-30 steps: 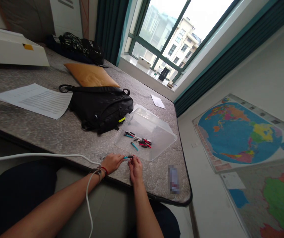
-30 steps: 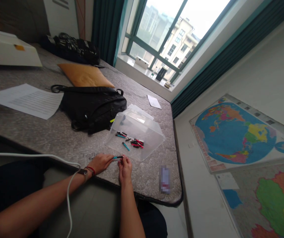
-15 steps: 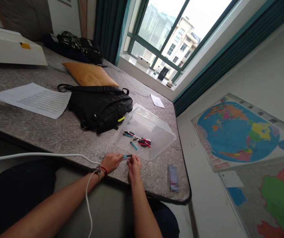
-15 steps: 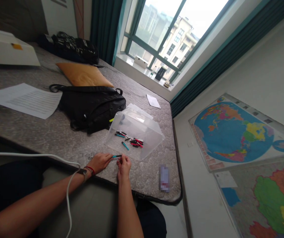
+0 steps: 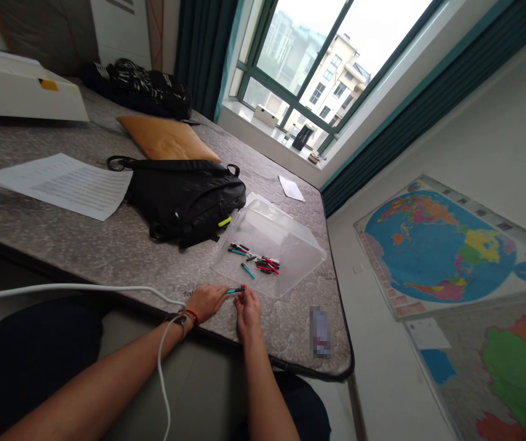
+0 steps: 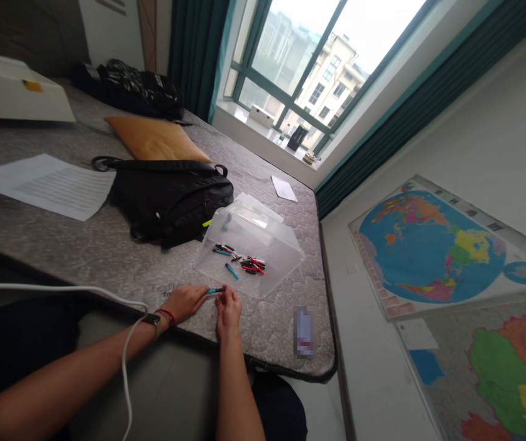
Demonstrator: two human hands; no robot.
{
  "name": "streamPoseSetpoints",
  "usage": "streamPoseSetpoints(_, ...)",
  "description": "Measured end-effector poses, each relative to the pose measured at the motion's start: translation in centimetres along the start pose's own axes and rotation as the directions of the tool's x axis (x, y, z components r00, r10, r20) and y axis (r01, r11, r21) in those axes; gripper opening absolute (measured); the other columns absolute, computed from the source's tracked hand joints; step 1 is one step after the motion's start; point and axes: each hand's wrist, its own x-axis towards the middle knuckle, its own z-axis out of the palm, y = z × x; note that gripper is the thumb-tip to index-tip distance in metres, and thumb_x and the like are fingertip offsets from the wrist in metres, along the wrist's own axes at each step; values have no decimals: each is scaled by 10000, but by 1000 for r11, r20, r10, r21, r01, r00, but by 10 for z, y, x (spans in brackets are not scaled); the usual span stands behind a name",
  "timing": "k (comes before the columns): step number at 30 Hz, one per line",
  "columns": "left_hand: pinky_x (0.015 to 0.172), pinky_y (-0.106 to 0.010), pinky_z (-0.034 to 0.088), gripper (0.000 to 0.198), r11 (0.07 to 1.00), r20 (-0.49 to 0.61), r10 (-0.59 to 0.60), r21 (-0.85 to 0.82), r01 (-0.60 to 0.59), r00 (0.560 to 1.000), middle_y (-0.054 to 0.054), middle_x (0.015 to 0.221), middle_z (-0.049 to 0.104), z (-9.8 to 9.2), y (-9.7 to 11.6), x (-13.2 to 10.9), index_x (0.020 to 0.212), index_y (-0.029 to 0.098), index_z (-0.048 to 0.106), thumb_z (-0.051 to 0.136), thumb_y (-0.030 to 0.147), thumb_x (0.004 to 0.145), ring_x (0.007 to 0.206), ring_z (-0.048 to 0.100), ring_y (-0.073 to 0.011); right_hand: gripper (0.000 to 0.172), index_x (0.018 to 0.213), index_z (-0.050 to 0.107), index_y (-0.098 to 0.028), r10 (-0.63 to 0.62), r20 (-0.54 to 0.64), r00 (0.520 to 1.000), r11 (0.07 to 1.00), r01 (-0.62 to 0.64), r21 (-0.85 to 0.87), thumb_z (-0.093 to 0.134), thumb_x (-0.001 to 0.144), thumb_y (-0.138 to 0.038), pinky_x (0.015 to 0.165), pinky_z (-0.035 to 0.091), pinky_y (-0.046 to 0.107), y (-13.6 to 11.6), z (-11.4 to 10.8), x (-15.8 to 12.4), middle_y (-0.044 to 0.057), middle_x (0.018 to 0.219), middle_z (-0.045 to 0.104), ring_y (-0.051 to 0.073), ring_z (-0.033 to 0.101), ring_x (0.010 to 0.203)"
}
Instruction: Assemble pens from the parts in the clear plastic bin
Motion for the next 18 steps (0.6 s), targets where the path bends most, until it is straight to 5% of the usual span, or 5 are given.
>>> streamPoseSetpoints(10,704,-322,410,338,999,-7,-26,-22,26,1000,-56,838,684,-3,2,1,915,203,598,312,358,1010,770,636,-200,319,929,668,-190,-4,-75,997,997,10,77,826,690,-333,639,518,216,1,-2,2,31,931,720,96,623,686)
streamPoseSetpoints(18,718,-315,419,295,1000,3,-3,-29,3,1000,-50,877,669,-3,0,0,986,231,607,331,335,1004,796,632,-189,316,895,661,-185,2,-95,995,996,7,91,837,668,-315,606,506,205,-3,2,-1,-5,796,693,91,611,646)
